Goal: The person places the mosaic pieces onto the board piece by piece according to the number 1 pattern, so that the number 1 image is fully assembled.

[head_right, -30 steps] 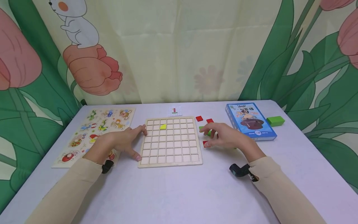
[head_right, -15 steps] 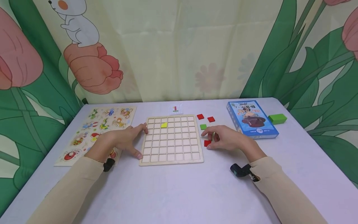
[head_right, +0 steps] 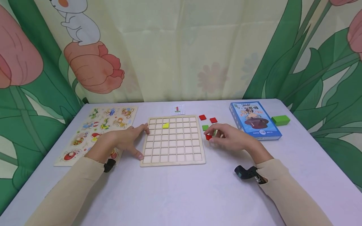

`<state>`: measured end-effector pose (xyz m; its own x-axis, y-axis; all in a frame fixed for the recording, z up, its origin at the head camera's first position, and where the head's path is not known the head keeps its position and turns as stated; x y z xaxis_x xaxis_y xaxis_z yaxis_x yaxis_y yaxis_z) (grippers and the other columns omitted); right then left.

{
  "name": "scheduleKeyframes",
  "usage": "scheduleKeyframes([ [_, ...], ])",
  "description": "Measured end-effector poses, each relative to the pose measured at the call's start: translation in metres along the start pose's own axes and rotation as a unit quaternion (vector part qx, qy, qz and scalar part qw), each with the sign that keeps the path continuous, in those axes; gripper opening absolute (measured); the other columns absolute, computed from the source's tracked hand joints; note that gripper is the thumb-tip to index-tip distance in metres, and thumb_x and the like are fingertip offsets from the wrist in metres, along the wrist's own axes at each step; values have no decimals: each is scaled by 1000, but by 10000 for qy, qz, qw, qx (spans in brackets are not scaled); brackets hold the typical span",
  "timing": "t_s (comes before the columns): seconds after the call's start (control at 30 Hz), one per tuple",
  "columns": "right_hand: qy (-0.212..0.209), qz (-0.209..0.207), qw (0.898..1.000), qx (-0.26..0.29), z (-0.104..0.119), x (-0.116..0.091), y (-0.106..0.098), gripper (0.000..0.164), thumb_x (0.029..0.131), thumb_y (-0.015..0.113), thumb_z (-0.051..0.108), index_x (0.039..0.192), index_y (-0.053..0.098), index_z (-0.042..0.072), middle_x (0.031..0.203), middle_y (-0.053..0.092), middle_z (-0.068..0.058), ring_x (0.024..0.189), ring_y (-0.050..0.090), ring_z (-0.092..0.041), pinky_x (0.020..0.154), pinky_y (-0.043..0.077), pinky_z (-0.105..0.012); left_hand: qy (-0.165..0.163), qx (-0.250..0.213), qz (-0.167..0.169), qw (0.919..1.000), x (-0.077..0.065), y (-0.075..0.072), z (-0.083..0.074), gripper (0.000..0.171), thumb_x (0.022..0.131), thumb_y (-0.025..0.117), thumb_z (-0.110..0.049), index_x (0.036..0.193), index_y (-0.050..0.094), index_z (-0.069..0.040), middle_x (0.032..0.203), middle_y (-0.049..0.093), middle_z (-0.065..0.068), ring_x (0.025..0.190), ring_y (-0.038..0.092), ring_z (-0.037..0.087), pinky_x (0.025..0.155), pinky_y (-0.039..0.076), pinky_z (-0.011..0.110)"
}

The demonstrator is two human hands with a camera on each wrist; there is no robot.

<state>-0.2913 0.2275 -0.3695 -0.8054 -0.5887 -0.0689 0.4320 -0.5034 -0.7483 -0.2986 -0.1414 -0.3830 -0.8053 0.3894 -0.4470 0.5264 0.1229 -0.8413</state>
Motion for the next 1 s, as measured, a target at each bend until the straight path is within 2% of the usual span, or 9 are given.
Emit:
scheduleKeyframes([
  [0.13,-116,-147,9994,275,2,-1,-3,33,98,70,10,131,66,14,107,64,-2,86,61,-26,72,50,-29,12,9,-1,10000,0,0,0,98,64,92,-60,139,34,-36,139,48,13,122,46,26,99,44,51],
  [0.37,-295,-304,9969,660,5,-1,-6,34,98,71,16,130,64,8,111,66,-6,95,62,-29,76,51,-30,15,-12,-13,10000,0,0,-1,100,63,92,-61,139,34,-35,141,48,12,121,46,26,98,45,50],
  [0.53,-391,-354,9958,743,8,1,-7,35,98,72,17,131,64,7,115,66,-8,99,63,-29,79,52,-30,-15,9,-31,10000,-1,0,-1,99,64,92,-60,139,34,-36,142,47,12,122,45,26,99,44,50],
  [0.73,-698,-373,9936,804,21,11,-9,32,99,70,13,130,65,8,120,66,-12,97,64,-28,78,53,-30,-63,13,-36,10000,-2,0,-2,98,64,92,-60,139,35,-35,142,47,12,121,46,26,98,45,50],
  [1.0,-1004,-322,9880,1127,37,33,-1,31,98,71,10,128,65,9,118,65,-9,94,64,-39,73,53,-31,-32,16,-19,10000,-2,0,-2,98,64,92,-60,139,34,-36,138,48,13,121,46,26,99,44,49],
])
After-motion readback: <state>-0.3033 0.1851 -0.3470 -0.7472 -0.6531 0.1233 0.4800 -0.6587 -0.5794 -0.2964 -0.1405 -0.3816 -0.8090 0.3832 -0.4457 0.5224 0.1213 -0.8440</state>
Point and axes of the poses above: each hand's wrist, its own x-axis towards the middle knuckle, its own y-axis out of the palm, z = x × y, the point moved 6 cm from there along x, towards the middle knuckle
